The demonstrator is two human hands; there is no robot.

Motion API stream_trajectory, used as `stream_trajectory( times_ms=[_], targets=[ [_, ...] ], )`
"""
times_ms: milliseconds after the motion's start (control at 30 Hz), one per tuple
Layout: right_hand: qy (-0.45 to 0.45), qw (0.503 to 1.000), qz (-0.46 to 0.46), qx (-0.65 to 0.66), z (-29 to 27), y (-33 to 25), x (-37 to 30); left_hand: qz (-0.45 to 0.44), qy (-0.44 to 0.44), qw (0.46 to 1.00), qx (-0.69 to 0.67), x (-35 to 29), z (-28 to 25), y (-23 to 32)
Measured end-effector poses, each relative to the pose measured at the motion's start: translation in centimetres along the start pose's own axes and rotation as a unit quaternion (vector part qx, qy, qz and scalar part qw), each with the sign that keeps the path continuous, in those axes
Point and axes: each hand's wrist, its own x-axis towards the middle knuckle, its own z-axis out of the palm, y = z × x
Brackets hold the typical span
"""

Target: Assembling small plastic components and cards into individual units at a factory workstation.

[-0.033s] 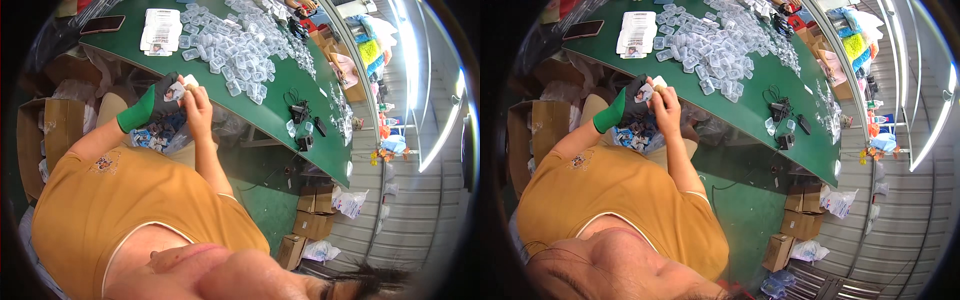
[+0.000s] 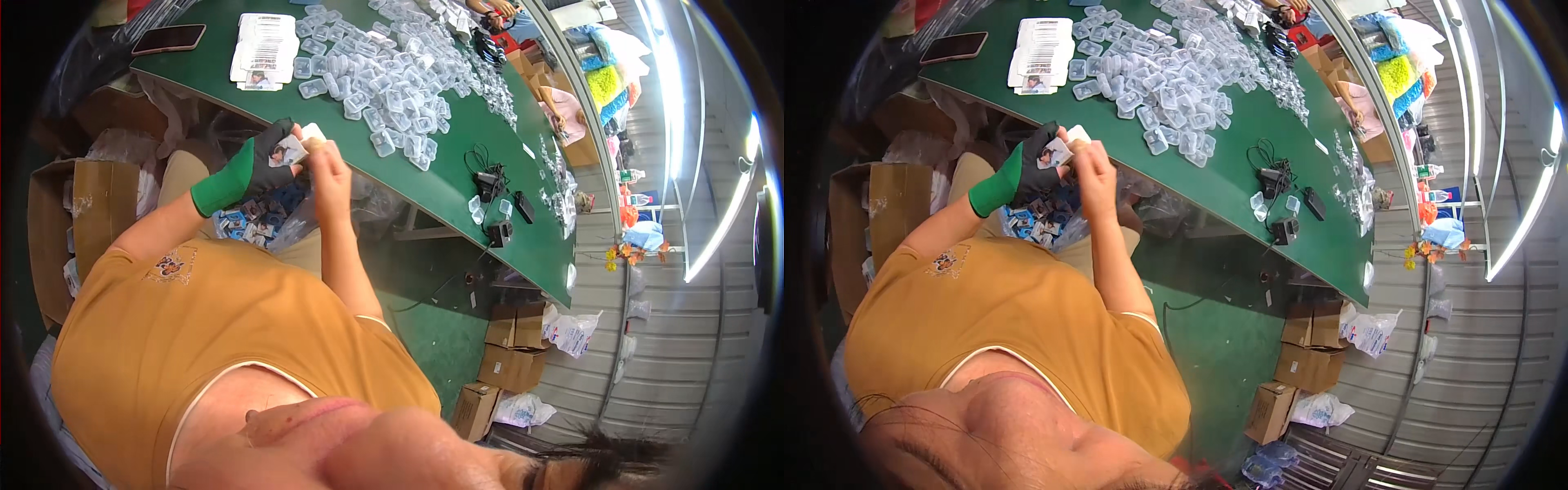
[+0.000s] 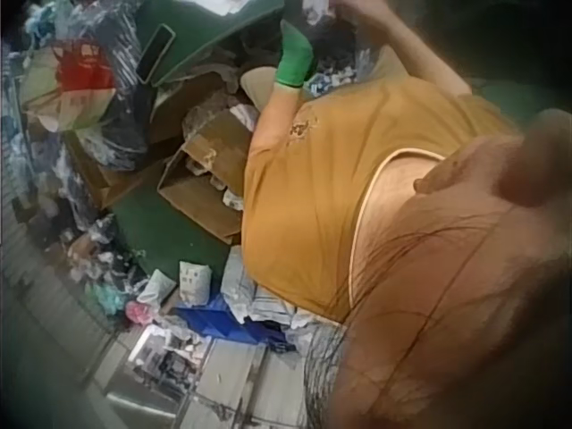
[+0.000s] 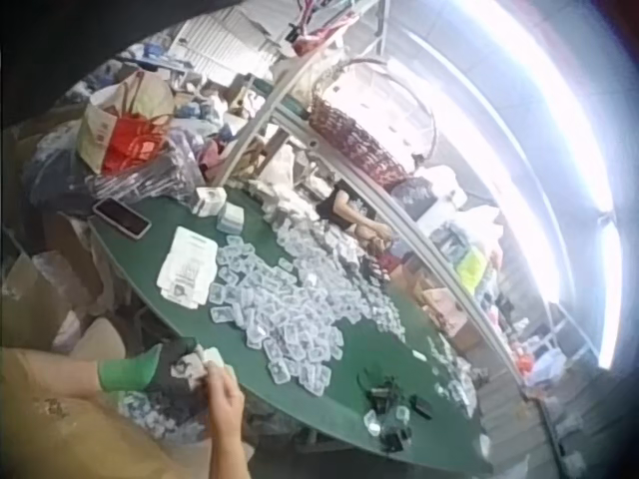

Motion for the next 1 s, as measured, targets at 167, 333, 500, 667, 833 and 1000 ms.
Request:
stream_trajectory(
  times_ms=[167, 333, 500, 667, 833, 1000],
  targets=[
    [-0.021, 0.977, 0.114, 0.181, -1.4, 0.3, 1.7, 0.041, 0.001, 0.997, 0.067, -0.3, -0.3, 0.1],
    [-0.041, 0.974, 0.134, 0.176, -0.6, 0.3, 1.2, 0.043, -0.011, 0.995, 0.084, -0.1, -0.5, 1.4],
    [0.009, 0.99, 0.084, 0.117, 0.9, 0.2, 0.1, 0.096, -0.022, 0.976, 0.195, -0.2, -0.7, 0.6],
    [0.013, 0.999, 0.009, -0.05, 0.6, -0.4, -0.1, 0.082, -0.027, 0.985, 0.15, -0.1, -0.4, 0.3],
    [-0.057, 0.976, -0.057, -0.202, -0.6, -1.2, 0.0, 0.037, -0.042, 0.993, 0.099, -0.5, 0.0, 1.4],
    [0.019, 0.978, -0.125, -0.165, 0.6, -0.5, -0.8, 0.052, 0.011, 0.999, -0.002, 0.5, 0.0, 0.8]
  ],
)
